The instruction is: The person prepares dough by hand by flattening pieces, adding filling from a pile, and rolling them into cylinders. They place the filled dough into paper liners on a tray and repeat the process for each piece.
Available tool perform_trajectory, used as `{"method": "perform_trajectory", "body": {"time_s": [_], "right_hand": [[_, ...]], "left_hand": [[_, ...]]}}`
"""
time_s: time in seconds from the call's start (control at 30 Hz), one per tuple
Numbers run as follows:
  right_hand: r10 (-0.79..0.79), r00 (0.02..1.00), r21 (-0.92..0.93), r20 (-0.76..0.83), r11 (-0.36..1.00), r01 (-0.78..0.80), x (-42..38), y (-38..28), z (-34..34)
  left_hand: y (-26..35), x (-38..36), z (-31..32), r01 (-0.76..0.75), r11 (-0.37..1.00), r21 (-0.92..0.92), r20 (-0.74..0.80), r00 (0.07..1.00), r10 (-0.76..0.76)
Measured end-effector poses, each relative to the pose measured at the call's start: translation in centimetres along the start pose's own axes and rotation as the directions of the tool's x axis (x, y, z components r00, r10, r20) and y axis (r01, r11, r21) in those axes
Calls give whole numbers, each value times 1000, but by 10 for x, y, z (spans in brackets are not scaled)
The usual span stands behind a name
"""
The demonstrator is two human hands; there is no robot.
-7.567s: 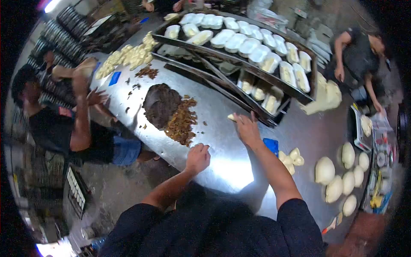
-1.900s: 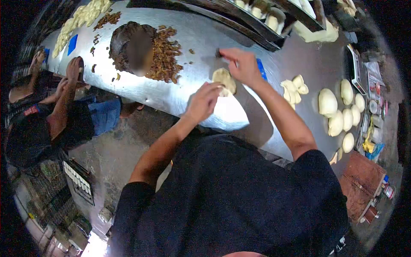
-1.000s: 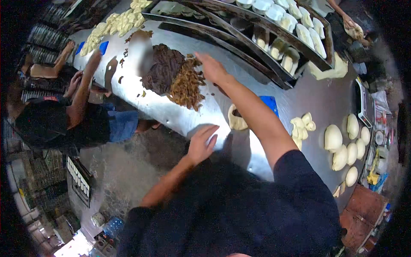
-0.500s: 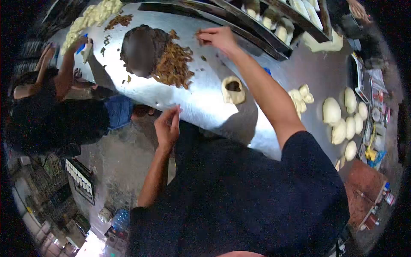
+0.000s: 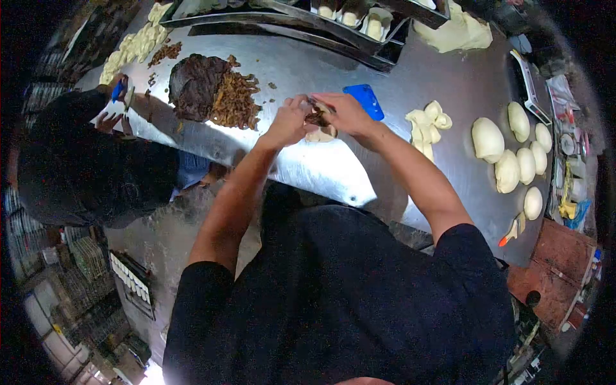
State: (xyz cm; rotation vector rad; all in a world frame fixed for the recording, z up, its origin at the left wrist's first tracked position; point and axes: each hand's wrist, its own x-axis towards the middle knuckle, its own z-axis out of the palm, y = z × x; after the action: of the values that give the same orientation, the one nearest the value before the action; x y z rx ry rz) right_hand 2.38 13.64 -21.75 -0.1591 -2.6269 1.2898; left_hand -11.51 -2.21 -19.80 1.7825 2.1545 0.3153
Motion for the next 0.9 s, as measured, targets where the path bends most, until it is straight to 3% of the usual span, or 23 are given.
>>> {"method": "perform_trajectory", "body": {"time_s": [0.03, 0.07, 0.13, 0.2, 0.27, 0.3, 0.33, 0.4, 0.43, 0.47, 0.53, 0.57, 0.67, 0.73, 0.8, 0.83, 0.9], "right_hand": [[-144, 990, -87, 4, 986, 144, 5, 7, 1], [-136, 991, -82, -3, 987, 135, 4, 6, 3], [84, 985, -221, 149, 974, -49, 16, -8, -3], [158, 979, -197, 127, 972, -131, -2, -29, 8], [-21, 975, -325, -223, 944, -54, -27, -18, 44], [-290, 894, -429, -343, 894, 126, -40, -22, 51], [-281, 898, -425, -339, 897, 120, -48, -24, 55], [-195, 935, -582, -295, 813, -14, -57, -39, 52], [-137, 935, -568, -326, 819, -78, -53, -45, 47], [-139, 934, -569, -330, 818, -79, -47, -42, 46], [-223, 894, -441, -389, 897, 31, -42, -38, 46], [-230, 921, -458, -314, 887, 66, -49, -28, 54], [-315, 839, -461, -443, 883, 89, -66, -32, 74], [-265, 862, -447, -432, 893, 50, -63, -33, 68], [-158, 904, -424, -396, 905, -28, -56, -42, 53], [-205, 866, -400, -457, 917, 7, -54, -47, 52], [-229, 868, -402, -440, 915, 37, -75, -30, 80]], "left_hand": [[-12, 7, 12, -102, 992, -75, -156, 984, 89], [-13, 11, 17, -107, 991, -75, -146, 985, 95], [-13, 22, 18, 57, 953, -296, -55, 996, -77], [12, 8, 30, 115, 916, -384, -95, 982, -163], [32, -13, 53, 23, 993, -119, -375, 924, -66], [40, -27, 61, -47, 998, 31, -475, 878, 56], [43, -34, 66, -46, 999, 23, -470, 881, 51], [57, -45, 55, 47, 950, 308, -555, 820, 139], [59, -42, 40, 148, 960, 237, -432, 902, -32], [55, -34, 39, 145, 960, 240, -433, 901, -28], [52, -25, 39, 36, 999, 21, -443, 896, -22], [50, -31, 54, 4, 999, 54, -436, 900, 20], [53, -58, 71, -74, 984, 163, -447, 884, 141], [56, -58, 65, -80, 990, 116, -451, 884, 125], [74, -48, 28, 236, 972, 13, -220, 949, -228], [67, -47, 45, 64, 998, 29, -549, 835, -37], [58, -65, 82, -1, 999, 36, -535, 844, 20]]}}
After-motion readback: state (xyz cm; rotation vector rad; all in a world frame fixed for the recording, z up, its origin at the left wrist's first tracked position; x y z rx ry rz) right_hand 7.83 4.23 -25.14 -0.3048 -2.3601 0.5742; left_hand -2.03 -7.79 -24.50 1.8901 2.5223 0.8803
